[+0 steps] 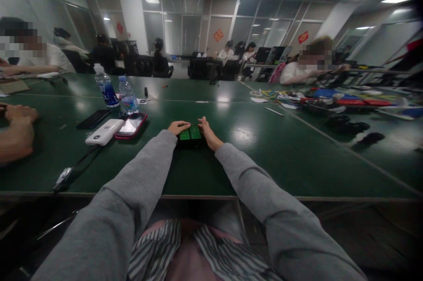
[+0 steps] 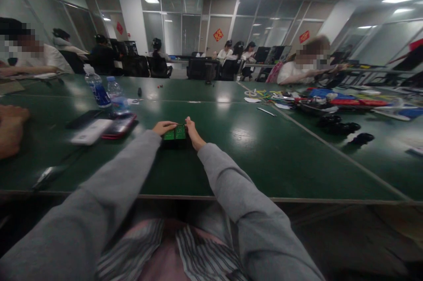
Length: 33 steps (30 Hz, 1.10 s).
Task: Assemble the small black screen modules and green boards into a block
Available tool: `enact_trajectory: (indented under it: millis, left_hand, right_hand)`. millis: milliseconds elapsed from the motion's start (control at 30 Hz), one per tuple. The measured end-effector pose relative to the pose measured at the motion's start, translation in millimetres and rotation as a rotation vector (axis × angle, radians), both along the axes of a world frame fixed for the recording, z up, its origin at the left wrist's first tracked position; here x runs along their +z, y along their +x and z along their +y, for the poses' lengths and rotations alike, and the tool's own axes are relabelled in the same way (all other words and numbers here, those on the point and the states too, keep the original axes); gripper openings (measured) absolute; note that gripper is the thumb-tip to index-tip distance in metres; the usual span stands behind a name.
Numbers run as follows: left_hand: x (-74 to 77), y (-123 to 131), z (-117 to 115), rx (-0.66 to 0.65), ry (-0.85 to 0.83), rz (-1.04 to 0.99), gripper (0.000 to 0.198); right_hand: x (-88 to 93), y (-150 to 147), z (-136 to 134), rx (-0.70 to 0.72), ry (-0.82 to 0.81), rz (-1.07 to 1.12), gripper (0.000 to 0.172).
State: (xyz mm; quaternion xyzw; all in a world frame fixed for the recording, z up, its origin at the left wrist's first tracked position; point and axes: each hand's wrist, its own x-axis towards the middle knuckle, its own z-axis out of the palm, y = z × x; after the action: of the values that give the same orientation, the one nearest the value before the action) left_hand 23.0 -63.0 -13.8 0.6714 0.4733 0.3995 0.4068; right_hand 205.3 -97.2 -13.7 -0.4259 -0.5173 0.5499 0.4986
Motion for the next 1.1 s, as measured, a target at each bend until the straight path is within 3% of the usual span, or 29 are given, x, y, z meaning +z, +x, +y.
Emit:
enact_trajectory:
  millis: [233,433,567,833,967,1100]
  left_hand:
    - [6.1,-2,1,-0.081,-0.025,-0.072,0.057]
    - [19.8,-19,2,-0.058,-0.199,-0.092,0.057]
    - [19.3,-30,1,-0.154,-0.234,-0.095,0.06]
    - [14.0,-38,7,-0.272,-0.179,-0.067,0.064]
    - [11.3,-39,10,-0.428,-0.164,-0.05,0.081]
    - [6.1,-40,12,-0.495,-0.146,-0.002,0.105]
  right_hand:
    - [4.9,8,5,-0.036,-0.107,0.245,0.05]
    - [2.0,9,8,-0.021,-0.072,0.161,0.045]
    - [1.7,8,5,0.021,-0.025,0.105,0.045]
    - [5.8,19,0,0.26,0.111,-0.086,0.082]
    - [10.6,25,-5,0.383,0.201,-0.248,0.098]
    - [14.3,29,-8,0.431,0.239,-0.34,0.108]
